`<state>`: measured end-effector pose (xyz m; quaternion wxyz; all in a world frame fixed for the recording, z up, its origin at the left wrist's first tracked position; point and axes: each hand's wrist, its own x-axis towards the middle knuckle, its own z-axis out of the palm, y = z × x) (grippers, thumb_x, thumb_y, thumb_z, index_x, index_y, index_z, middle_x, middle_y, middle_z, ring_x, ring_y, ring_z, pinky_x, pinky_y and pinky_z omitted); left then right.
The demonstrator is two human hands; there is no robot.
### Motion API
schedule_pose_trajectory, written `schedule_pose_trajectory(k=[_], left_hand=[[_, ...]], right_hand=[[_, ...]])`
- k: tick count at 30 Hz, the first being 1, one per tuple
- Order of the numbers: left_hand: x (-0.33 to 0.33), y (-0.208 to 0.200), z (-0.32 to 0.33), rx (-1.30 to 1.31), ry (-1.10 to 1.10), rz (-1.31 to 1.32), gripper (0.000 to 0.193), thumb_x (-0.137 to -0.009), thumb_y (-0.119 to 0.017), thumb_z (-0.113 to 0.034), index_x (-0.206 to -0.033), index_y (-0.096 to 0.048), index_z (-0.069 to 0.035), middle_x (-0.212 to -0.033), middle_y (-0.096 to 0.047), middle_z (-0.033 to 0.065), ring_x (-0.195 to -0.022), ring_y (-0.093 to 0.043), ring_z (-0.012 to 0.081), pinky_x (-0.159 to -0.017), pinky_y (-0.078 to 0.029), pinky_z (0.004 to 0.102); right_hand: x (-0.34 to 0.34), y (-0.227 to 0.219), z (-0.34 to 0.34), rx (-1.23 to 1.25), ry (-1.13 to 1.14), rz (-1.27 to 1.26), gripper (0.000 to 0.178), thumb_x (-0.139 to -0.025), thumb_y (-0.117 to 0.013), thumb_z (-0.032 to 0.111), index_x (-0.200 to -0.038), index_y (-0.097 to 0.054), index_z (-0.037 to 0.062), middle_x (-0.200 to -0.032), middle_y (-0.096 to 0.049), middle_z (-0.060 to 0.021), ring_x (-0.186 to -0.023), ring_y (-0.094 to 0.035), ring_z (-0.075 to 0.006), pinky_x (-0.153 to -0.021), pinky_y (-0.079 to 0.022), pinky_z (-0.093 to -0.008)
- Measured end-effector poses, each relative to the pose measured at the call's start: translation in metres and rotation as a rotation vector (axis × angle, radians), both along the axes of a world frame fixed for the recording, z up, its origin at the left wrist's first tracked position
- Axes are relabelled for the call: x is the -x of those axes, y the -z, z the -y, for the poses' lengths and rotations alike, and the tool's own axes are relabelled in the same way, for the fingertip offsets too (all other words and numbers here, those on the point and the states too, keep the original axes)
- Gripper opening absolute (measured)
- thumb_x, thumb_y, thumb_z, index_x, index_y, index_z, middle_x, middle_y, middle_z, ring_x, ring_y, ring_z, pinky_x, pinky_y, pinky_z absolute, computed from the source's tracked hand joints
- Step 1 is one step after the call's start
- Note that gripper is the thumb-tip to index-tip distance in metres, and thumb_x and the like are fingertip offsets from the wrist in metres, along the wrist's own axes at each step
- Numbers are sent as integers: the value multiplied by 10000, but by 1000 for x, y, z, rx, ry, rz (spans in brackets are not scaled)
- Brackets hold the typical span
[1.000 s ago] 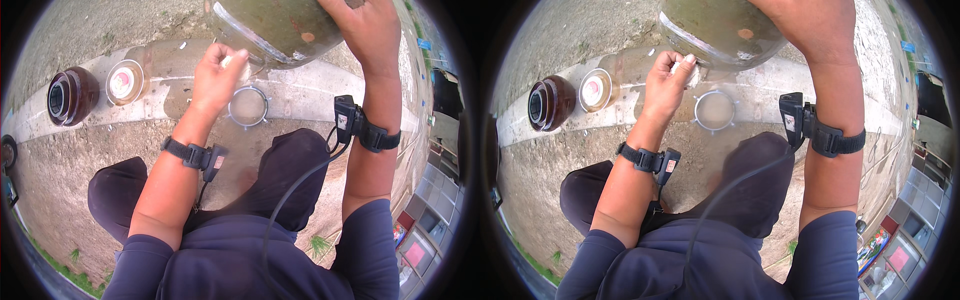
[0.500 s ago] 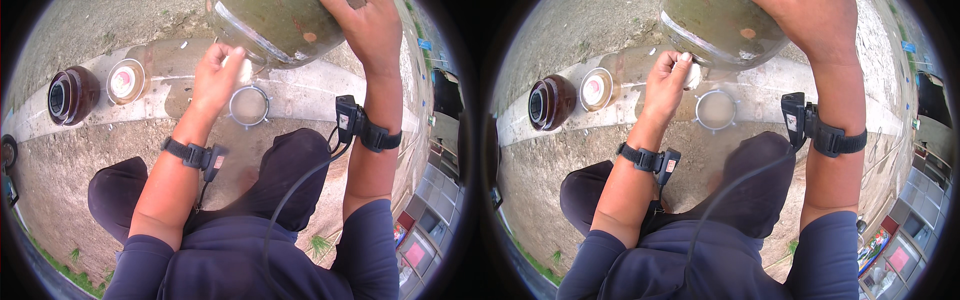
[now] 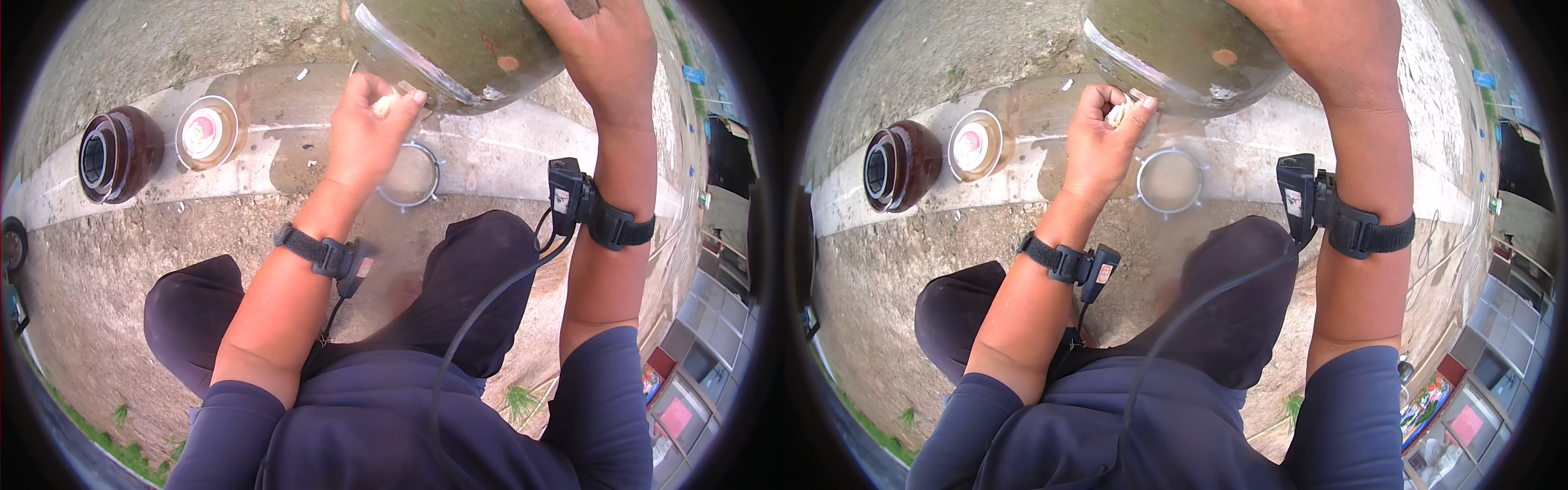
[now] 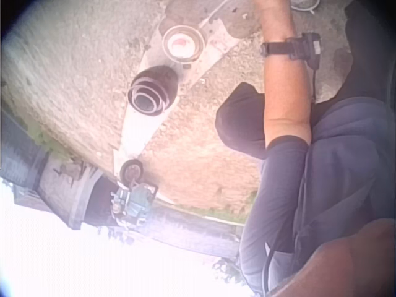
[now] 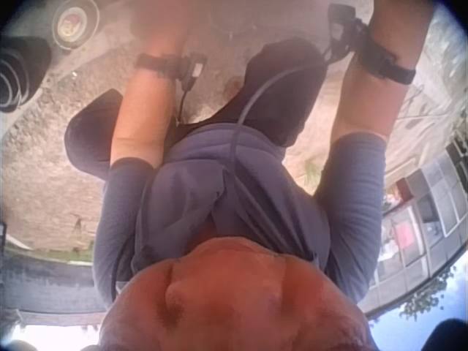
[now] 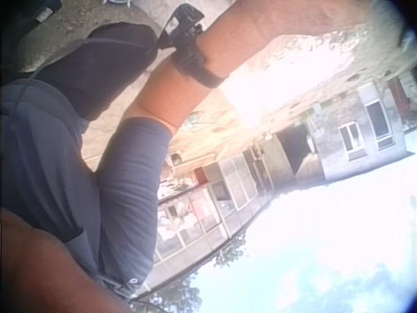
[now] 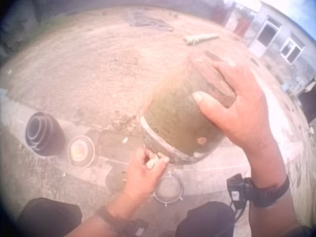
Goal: The person wipes the exterior of a large ceramic vessel with a cloth, then uses scissors to cut strips of tape on a table. They apply the tape strips to the vessel's surface.
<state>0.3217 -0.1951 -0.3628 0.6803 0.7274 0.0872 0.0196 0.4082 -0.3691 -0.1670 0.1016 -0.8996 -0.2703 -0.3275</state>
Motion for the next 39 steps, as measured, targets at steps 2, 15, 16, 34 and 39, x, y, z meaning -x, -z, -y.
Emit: schedule_pose_trajectory(k=[2, 15, 16, 34, 39], left_hand=[[0, 0, -1, 27, 25, -12, 423, -860, -849, -310, -947, -547, -27, -901, -674, 129, -869, -631, 204, -821, -531, 362], [-3, -14, -5, -29, 25, 8, 411, -854, -858, -293, -915, -550, -28, -844, -676, 108, -778, -626, 178, -730, -536, 354], [-5, -15, -6, -21, 61, -29, 405, -854, -861, -289, -920, -559, -28, -846, -682, 99, -773, -628, 168, -716, -534, 343], [-20, -15, -51, 439, 69, -13, 288, -894, -774, -153, -1114, -642, -24, -1007, -700, 30, -873, -644, 76, -791, -538, 245], [-28, -34, -57, 300, -123, 47, 303, -893, -776, -156, -1105, -631, 7, -1039, -699, 56, -887, -637, 84, -793, -535, 261]], right_hand=[[0, 0, -1, 1, 10, -14, 521, -792, -792, 258, -1252, -686, 39, -1135, -672, -167, -1077, -641, -331, -958, -496, -385], [6, -11, -8, -63, 16, -131, 526, -787, -785, 242, -1265, -691, 43, -1127, -669, -158, -1067, -638, -313, -964, -489, -372], [4, -7, -3, -36, 1, -87, 528, -787, -785, 240, -1266, -689, 39, -1130, -668, -159, -1068, -638, -312, -966, -489, -372], [11, -5, -13, -48, 56, -83, 542, -781, -767, 206, -1266, -658, -11, -1142, -651, -148, -1094, -624, -299, -997, -467, -381], [9, -7, -12, -132, 74, -201, 544, -776, -774, 208, -1250, -653, -29, -1151, -653, -157, -1108, -624, -301, -1005, -467, -385]])
